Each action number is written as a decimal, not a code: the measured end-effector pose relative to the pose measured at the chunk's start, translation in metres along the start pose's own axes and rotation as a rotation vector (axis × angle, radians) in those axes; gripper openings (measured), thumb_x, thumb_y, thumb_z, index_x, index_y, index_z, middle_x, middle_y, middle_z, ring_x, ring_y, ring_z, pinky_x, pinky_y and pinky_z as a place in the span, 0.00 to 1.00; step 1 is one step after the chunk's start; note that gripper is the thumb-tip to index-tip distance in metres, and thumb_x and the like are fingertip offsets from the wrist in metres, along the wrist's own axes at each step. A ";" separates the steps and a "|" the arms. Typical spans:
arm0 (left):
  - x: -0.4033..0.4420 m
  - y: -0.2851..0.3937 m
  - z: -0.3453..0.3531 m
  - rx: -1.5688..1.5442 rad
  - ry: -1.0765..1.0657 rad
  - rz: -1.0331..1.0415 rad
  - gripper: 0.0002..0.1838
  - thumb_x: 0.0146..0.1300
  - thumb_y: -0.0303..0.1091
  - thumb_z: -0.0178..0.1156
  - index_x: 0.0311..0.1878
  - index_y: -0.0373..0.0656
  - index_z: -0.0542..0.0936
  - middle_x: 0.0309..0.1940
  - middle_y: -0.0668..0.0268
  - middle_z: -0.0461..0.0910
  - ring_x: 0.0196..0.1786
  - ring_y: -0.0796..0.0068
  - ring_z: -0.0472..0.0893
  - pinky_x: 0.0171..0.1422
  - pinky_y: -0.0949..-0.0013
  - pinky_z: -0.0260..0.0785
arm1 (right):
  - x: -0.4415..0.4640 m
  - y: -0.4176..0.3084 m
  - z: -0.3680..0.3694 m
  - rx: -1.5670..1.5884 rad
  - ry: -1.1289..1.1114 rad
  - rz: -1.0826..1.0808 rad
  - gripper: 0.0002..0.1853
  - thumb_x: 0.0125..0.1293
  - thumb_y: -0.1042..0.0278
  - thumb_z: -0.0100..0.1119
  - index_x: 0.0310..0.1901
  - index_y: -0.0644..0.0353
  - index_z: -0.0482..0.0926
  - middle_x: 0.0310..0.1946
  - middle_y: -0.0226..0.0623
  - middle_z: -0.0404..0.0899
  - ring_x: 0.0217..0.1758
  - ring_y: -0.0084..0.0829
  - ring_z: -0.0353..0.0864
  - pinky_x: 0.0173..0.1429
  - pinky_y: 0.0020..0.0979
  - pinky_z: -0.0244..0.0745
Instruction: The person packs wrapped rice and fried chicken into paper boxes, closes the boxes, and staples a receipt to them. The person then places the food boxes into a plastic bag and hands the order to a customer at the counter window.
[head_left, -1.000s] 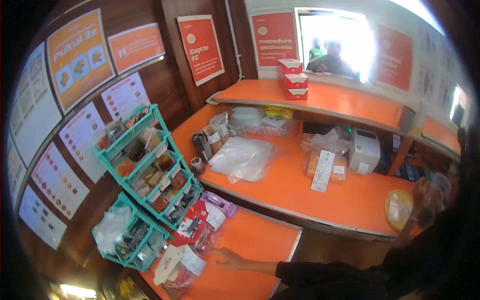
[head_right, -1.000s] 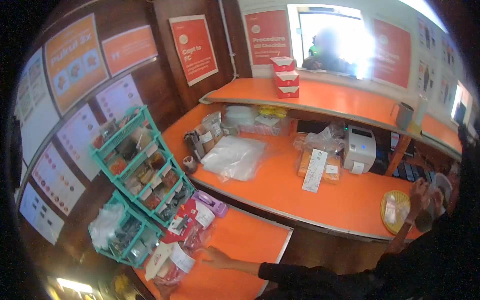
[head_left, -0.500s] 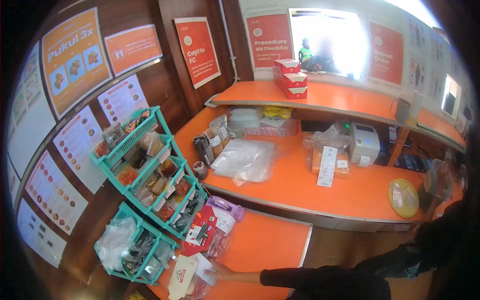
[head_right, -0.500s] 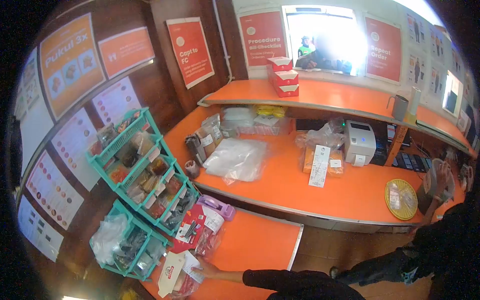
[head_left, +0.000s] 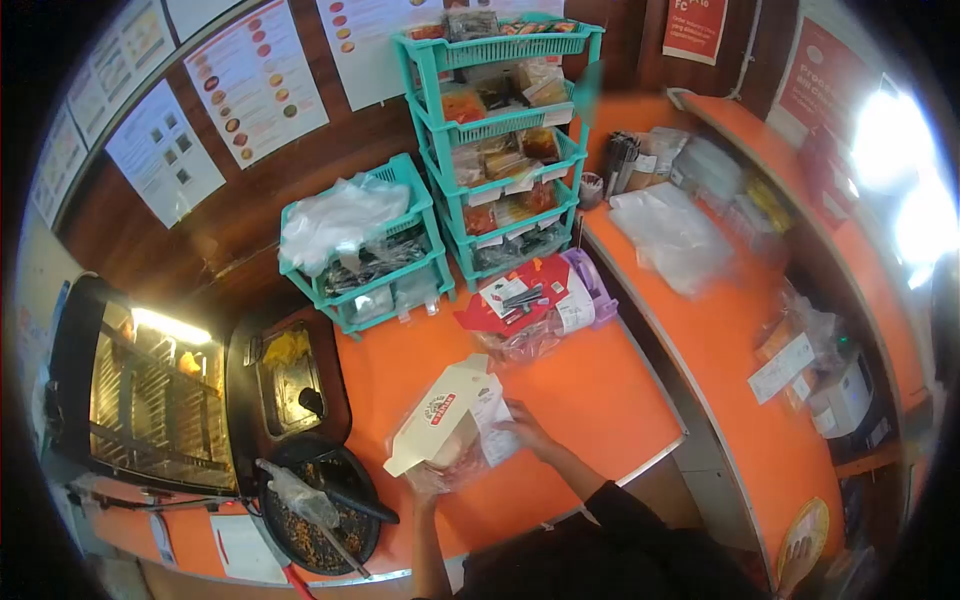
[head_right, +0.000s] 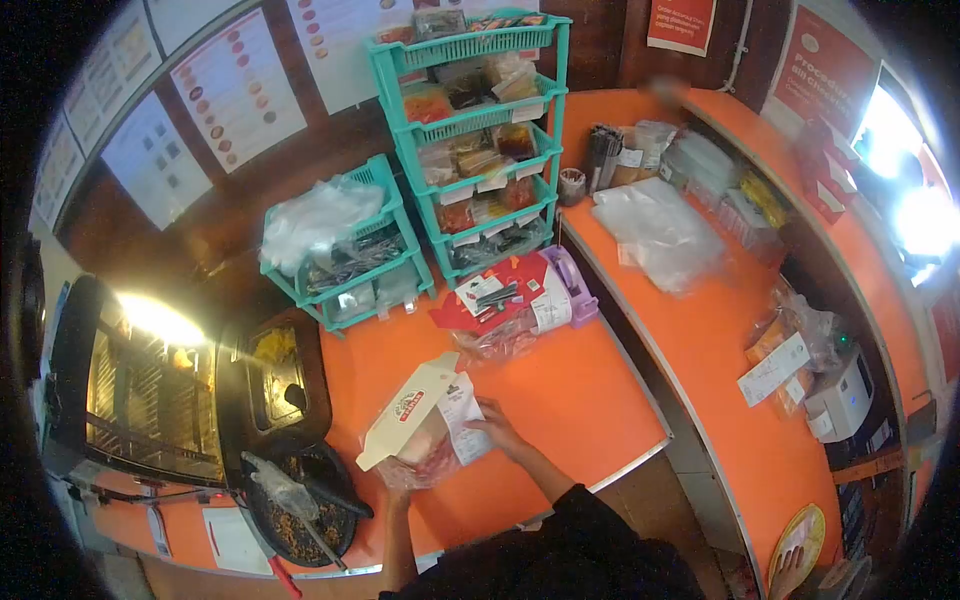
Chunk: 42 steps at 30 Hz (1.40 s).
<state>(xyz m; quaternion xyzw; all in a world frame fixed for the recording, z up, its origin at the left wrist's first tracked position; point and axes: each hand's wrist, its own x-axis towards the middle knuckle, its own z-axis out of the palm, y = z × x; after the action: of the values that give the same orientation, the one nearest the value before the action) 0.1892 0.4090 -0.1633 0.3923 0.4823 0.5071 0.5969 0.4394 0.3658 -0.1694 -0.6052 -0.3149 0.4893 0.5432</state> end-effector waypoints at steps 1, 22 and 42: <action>-0.009 0.000 0.000 -0.012 -0.005 -0.011 0.29 0.54 0.32 0.71 0.59 0.38 0.71 0.49 0.61 0.76 0.46 0.64 0.77 0.49 0.62 0.73 | -0.009 -0.007 -0.006 0.085 -0.077 0.032 0.32 0.61 0.70 0.66 0.67 0.63 0.67 0.62 0.35 0.72 0.61 0.31 0.74 0.65 0.34 0.69; -0.093 0.028 0.213 -0.229 -0.637 -0.181 0.29 0.53 0.29 0.70 0.59 0.38 0.70 0.50 0.61 0.76 0.46 0.65 0.78 0.47 0.64 0.74 | -0.203 -0.158 -0.216 0.141 0.175 -0.217 0.20 0.67 0.62 0.64 0.58 0.61 0.80 0.47 0.30 0.83 0.51 0.25 0.78 0.58 0.28 0.70; -0.347 0.064 0.741 -0.437 -1.311 -0.275 0.32 0.52 0.21 0.68 0.61 0.38 0.68 0.51 0.64 0.76 0.46 0.74 0.78 0.45 0.72 0.75 | -0.412 -0.366 -0.593 -0.039 1.063 -0.773 0.13 0.65 0.69 0.65 0.48 0.60 0.75 0.39 0.36 0.81 0.42 0.24 0.80 0.46 0.28 0.74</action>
<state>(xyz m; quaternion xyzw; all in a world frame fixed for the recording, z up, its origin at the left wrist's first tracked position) 0.8889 0.0944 0.1277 0.4238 -0.0447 0.1714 0.8883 0.9155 -0.1404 0.2457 -0.6175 -0.2072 -0.1123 0.7504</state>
